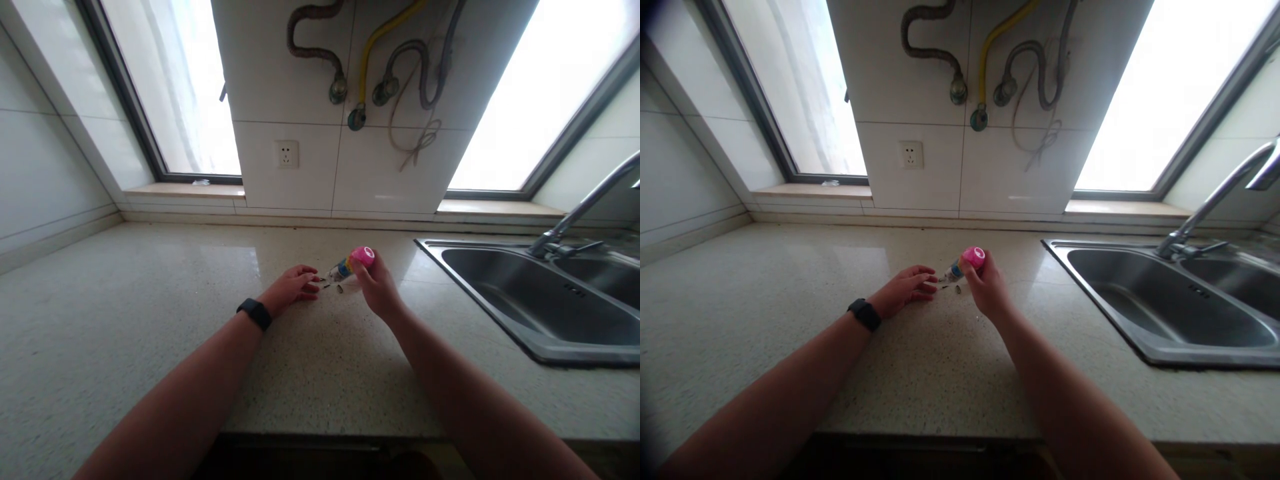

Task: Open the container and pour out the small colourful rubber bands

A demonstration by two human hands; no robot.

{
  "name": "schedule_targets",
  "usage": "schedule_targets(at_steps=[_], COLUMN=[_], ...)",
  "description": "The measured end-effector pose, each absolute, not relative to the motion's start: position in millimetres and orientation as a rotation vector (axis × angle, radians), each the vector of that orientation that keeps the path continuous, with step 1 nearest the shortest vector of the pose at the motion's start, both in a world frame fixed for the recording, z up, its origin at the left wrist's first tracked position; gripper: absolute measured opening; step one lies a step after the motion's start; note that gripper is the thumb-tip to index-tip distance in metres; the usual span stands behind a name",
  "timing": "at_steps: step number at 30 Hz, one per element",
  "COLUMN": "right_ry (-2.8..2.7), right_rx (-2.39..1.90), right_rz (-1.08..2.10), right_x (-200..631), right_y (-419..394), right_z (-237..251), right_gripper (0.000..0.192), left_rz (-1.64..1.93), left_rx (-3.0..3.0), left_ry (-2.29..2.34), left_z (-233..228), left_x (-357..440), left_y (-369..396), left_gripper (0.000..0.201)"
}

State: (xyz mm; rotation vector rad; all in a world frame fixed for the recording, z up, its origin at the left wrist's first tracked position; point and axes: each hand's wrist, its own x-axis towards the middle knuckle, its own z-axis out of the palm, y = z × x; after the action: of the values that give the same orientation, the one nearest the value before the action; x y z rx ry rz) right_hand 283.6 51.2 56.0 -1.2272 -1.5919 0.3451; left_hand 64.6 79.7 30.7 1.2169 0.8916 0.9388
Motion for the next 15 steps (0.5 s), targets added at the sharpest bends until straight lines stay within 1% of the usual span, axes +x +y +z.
schedule_targets(at_steps=[6,11,15], right_ry=[-1.601,-1.587,-1.539], right_rx=[-1.249,-1.195,-1.225], right_rz=[0.354,0.284,0.354], right_x=[282.5,287.2,286.9], right_y=[51.0,52.0,57.7], right_z=[55.2,51.8,46.1], right_gripper=[0.041,0.039,0.042], left_rz=[0.92,0.91,0.897], left_rx=[1.257,1.271,1.287], left_ry=[0.893,0.89,0.888], left_z=[30.5,28.3,26.3], left_x=[64.2,63.6,63.5], left_y=[79.7,80.6,82.2], left_gripper=[0.029,0.029,0.03])
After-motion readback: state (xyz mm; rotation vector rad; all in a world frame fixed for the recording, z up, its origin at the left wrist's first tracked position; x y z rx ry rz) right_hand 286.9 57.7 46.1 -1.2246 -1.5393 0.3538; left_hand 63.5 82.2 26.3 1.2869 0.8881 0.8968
